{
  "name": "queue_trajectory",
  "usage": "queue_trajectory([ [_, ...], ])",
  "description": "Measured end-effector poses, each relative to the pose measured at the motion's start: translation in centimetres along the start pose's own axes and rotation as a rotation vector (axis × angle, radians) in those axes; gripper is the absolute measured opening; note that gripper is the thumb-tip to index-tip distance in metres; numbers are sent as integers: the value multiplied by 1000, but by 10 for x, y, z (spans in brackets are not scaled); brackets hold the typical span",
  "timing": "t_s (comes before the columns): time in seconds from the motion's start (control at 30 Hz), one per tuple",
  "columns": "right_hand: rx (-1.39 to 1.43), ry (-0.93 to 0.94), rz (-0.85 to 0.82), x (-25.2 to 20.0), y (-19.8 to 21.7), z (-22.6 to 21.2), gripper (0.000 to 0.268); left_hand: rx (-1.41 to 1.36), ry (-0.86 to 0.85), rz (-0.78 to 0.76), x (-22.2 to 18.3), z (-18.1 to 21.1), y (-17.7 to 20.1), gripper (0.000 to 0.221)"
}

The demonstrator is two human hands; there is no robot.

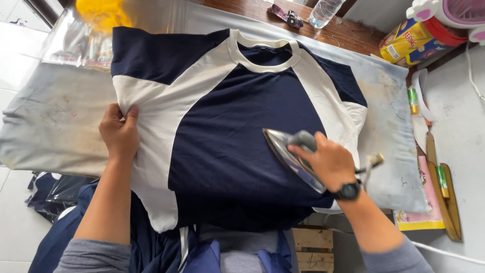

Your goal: Ironing a blue and white shirt on an ironing board using a steam iron.

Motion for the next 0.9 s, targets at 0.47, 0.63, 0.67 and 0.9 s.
queue_trajectory([
  [0.47, 29, -218, -108, 32, 5, 50, 88, -18, 9, 6, 6, -4, -7, 20],
  [0.63, 49, 389, 7, -37, -3, -60, 66, -8, 48, -12, 5, 10, -7, 19],
  [0.67, 8, 718, 264, -49, -11, -76, 59, -6, 69, -30, 4, 12, -7, 20],
  [0.9, -139, 507, 410, 95, -41, -134, 77, -6, 66, 30, -1, 24, -6, 15],
])
Point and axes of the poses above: each hand's wrist, its own x-axis towards the middle knuckle, its own y-axis out of the back of the hand, z = x × y, the point moved 2 cm from there along x, towards the middle knuckle, and after that the axes turned 6 degrees about -y, right-handed, at the moved point
